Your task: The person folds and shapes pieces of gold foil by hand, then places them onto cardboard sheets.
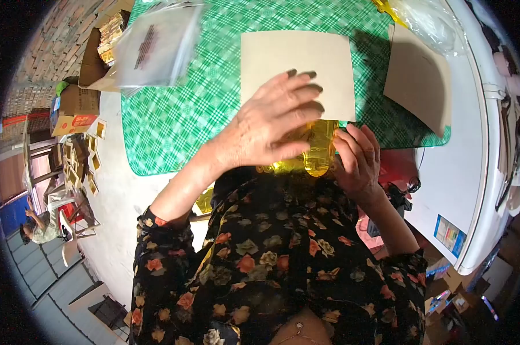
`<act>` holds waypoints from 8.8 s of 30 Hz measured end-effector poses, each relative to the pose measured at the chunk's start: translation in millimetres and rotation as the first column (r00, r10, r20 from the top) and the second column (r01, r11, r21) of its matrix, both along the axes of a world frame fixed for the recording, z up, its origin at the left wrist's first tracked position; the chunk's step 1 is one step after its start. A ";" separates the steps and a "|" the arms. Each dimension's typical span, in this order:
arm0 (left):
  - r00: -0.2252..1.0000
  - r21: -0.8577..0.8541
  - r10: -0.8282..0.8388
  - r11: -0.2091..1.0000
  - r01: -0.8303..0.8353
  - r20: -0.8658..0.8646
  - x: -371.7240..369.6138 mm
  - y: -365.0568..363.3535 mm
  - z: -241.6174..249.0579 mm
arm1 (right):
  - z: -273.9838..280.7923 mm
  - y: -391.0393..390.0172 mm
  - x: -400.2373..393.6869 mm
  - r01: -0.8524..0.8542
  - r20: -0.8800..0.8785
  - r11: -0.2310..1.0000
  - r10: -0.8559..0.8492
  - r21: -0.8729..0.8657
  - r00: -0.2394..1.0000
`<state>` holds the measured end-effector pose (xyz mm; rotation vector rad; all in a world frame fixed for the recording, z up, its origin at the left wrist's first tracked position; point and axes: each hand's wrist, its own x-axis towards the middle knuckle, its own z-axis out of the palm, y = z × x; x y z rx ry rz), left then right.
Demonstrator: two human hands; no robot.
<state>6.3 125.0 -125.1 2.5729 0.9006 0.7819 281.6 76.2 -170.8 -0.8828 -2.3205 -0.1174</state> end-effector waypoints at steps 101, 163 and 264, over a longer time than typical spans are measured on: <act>0.992 -0.175 -0.123 0.977 0.125 0.020 -2.1 18.1 -10.4 | 15.3 10.0 -4.7 -0.105 -0.091 0.988 0.095 -0.109 0.991; 0.766 -0.098 0.631 0.776 -0.623 0.121 7.9 -23.8 -13.9 | 58.9 69.1 -30.3 0.183 0.128 0.658 -0.131 -0.730 0.983; 0.857 0.046 0.453 0.888 -0.457 -0.247 29.6 -69.5 -31.3 | 70.3 107.1 -71.2 -0.095 -0.005 0.706 0.129 -0.702 0.992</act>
